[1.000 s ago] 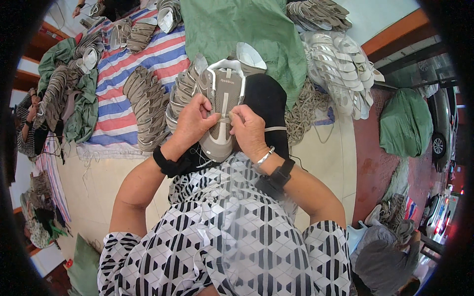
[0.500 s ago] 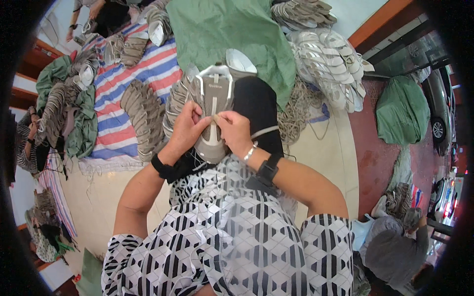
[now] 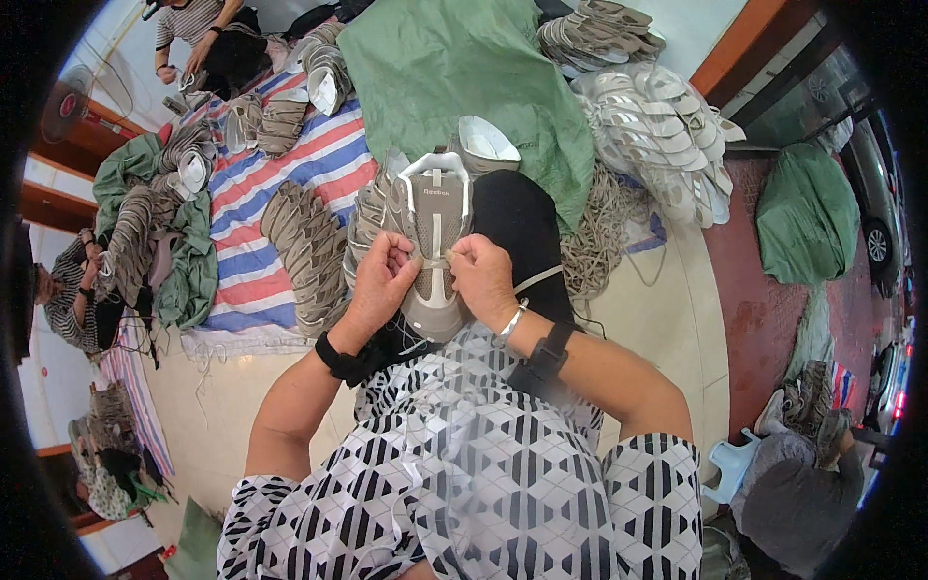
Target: The person sits on the floor and laces a beige sneaker by hand, threading the laces through the eyelets and tying them. They repeat this process on a second shoe, handling the laces and adjusting the tongue while surrounded by stacks of similar shoes.
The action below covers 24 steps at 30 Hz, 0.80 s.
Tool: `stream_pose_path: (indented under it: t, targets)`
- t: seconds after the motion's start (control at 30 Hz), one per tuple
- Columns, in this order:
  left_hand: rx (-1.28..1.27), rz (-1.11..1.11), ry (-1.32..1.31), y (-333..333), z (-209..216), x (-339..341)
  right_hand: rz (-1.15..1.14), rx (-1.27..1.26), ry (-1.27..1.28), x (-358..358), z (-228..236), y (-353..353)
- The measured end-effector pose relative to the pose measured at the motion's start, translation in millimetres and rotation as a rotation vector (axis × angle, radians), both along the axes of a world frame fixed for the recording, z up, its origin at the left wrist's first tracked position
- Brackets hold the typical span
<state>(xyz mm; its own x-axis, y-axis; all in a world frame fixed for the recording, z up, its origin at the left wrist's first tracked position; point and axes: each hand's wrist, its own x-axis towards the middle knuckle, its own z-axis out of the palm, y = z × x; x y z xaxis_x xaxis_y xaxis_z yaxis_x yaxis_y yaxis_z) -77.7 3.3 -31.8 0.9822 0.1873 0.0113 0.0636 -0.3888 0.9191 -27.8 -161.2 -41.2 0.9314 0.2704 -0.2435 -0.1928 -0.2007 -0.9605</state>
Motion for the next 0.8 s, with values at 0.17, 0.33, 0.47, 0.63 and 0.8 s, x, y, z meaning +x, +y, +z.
stream_pose_path:
  t: [0.17, 0.33, 0.47, 0.63, 0.8]
  targets:
    - [0.01, 0.025, -0.021, -1.4, -3.1, -3.0, -0.124, 0.171, 0.223, -5.2, -0.8, -0.1]
    - [-0.001, 0.023, -0.017, -1.3, -7.6, -3.2, -0.168, 0.194, 0.269, -8.8, 1.4, 8.6]
    - [0.073, 0.021, -0.114, -5.1, -10.4, -2.9, -0.205, 0.218, 0.286, -14.6, 3.0, 18.0]
    - [0.351, -0.037, -0.211, -5.1, 0.9, -7.4, 0.112, 0.348, 0.348, -1.6, 9.7, -6.0]
    - [0.801, -0.24, -0.235, -1.1, 25.6, -0.5, 0.447, 0.328, 0.369, 29.6, 18.1, -29.7]
